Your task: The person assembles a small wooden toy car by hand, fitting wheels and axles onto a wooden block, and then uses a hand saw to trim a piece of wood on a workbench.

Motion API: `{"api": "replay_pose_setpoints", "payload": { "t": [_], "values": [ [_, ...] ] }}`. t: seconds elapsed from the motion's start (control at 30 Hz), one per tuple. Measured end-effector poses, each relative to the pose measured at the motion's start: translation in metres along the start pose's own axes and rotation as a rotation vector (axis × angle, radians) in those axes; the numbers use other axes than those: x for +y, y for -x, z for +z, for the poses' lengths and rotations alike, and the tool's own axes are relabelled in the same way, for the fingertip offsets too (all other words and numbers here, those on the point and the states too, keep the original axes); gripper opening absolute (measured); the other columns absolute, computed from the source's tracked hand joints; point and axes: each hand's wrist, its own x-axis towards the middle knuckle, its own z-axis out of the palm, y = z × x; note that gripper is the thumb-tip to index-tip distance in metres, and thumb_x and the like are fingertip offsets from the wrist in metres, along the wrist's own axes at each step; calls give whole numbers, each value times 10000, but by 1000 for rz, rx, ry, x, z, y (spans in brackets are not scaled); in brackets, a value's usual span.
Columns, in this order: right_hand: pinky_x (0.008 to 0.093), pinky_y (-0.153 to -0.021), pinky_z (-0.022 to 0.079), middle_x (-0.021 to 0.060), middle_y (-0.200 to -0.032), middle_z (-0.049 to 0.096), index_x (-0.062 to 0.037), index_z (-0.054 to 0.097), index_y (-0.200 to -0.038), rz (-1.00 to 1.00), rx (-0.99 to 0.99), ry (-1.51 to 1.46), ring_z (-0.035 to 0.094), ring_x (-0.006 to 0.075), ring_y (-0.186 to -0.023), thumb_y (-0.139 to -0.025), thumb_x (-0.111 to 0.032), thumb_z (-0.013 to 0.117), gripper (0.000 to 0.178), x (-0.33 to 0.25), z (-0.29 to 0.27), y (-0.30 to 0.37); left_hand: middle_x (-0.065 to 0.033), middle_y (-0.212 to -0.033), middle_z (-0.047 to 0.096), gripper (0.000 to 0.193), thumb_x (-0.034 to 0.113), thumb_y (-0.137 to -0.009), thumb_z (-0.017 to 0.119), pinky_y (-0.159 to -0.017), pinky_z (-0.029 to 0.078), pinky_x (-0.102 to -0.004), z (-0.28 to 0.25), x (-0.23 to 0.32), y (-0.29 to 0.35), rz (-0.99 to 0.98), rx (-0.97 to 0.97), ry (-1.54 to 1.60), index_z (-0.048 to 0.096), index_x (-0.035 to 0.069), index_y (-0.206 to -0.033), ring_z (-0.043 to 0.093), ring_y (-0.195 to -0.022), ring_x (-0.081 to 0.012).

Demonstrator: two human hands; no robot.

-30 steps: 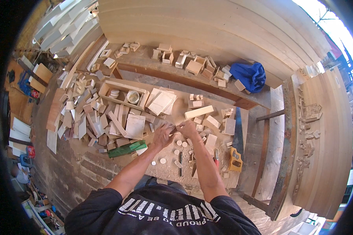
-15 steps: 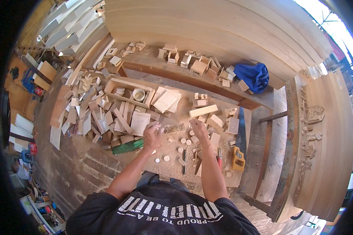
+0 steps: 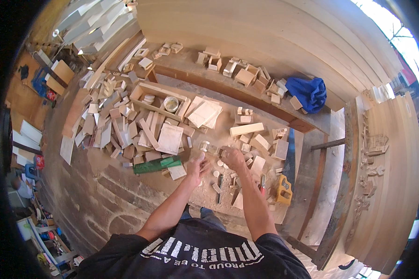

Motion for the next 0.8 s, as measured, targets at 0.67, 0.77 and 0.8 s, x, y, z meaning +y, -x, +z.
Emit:
{"api": "replay_pose_setpoints", "payload": {
  "t": [0.67,0.77,0.8],
  "values": [
    [374,-657,531,152,-1006,704,-46,600,-1264,115,319,-189,669,249,-771,-889,-218,659,417,-168,-45,87,-88,-1135,674,440,137,-846,605,-848,588,-428,11,74,81,149,-614,114,568,71,-1279,666,-1032,-230],
    [250,-566,395,-29,-765,479,31,623,-1215,406,133,-782,478,110,-652,-951,-189,506,363,-172,-77,105,-96,-1167,665,465,132,-840,598,-857,589,-436,14,88,99,164,-573,196,561,72,-1299,663,-1050,-245],
    [247,-561,401,-32,-744,457,35,624,-1217,380,122,-856,480,101,-642,-973,-182,501,350,-167,-79,111,-107,-1205,649,517,120,-827,589,-889,588,-458,15,93,102,182,-582,202,531,64,-1338,659,-1078,-264]
  ]
}}
